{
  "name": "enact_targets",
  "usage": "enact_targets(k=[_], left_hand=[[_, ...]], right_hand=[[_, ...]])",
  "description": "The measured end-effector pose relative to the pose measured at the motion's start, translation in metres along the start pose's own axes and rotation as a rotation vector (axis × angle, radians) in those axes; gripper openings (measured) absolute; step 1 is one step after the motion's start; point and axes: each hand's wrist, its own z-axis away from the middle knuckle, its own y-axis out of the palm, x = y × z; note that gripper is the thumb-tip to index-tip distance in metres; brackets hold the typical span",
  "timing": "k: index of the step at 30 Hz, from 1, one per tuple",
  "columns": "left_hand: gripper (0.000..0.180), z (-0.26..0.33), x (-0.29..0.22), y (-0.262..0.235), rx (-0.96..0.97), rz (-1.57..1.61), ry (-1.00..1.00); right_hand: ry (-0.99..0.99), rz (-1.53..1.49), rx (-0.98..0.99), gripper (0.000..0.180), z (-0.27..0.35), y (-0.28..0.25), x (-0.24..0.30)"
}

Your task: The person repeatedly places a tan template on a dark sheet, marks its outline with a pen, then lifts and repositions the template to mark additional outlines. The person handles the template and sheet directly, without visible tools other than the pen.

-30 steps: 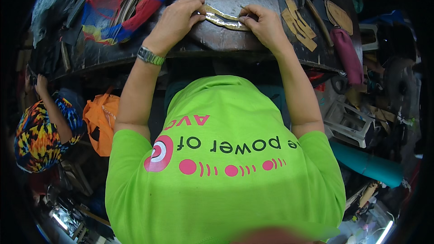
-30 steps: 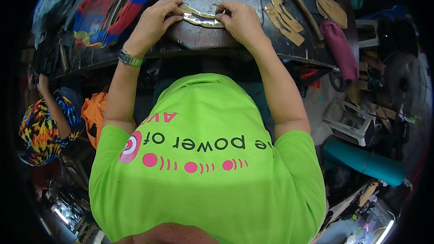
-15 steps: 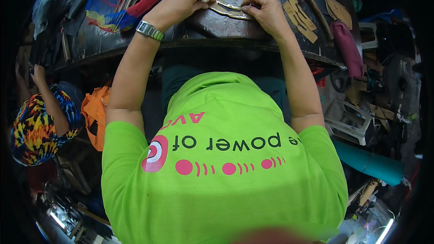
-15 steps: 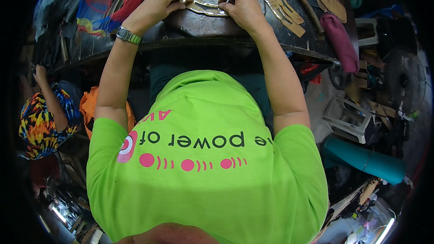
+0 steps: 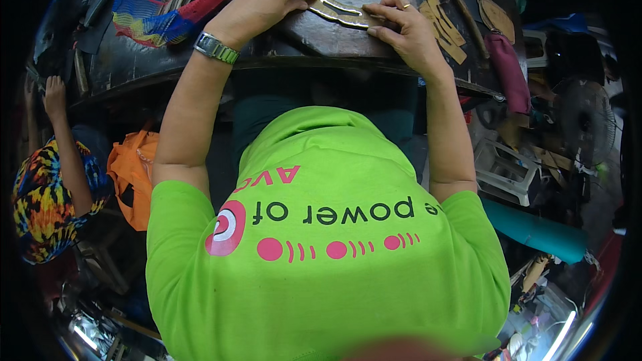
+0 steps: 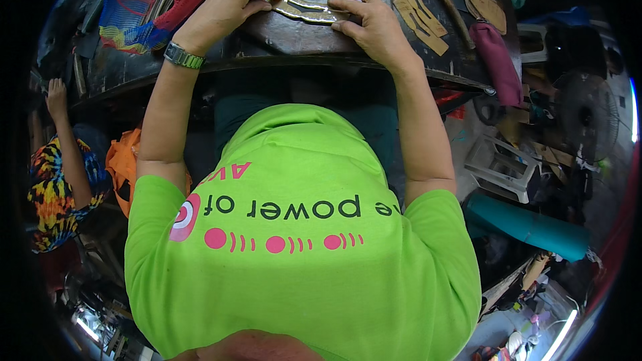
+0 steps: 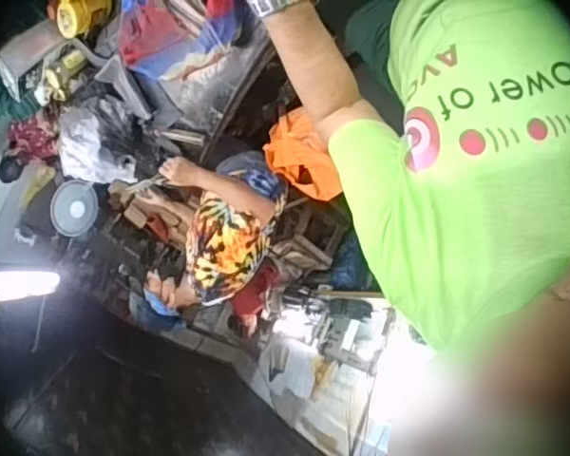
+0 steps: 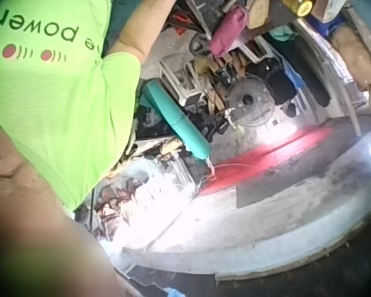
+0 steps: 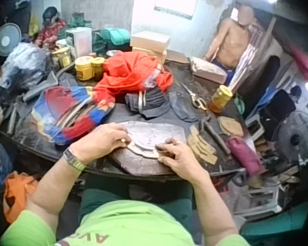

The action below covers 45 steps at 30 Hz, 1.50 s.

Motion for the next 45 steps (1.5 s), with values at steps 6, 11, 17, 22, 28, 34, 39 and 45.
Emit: enact_targets(k=[6,11,17,22,28,34,39,45], left_hand=[[0.021,-0.003,-0.006,-0.004,0.013,0.02,-0.061],[0.021,-0.004,-0.013,-0.005,0.037,0.018,-0.131],[0.022,-0.006,-0.015,-0.011,0.068,0.017,-0.125],[0.023,-0.007,-0.012,-0.012,0.077,0.063,-0.112],[0.019,0.002,-0.014,-0.009,-0.005,0.11,-0.063],[0.018,0.017,-0.02,-0.012,-0.034,0.135,-0.078],[0.018,0.026,-0.025,-0.01,-0.076,0.11,-0.096],[0.019,0.03,-0.022,-0.007,-0.074,0.105,-0.115]], right_hand=[[0.063,-0.003,0.072,0.041,-0.011,-0.008,0.002],[0.06,0.051,0.099,0.045,-0.017,-0.011,0.002],[0.036,-0.012,0.079,0.046,-0.015,-0.004,-0.003],[-0.02,0.006,0.087,0.043,-0.01,-0.007,-0.003],[0.067,-0.063,0.054,0.039,-0.005,-0.008,0.005],[0.098,-0.085,0.087,0.044,-0.005,-0.009,0.015],[0.125,-0.134,0.078,0.041,-0.002,-0.009,0.022],[0.129,-0.139,0.095,0.043,-0.004,-0.009,0.022]])
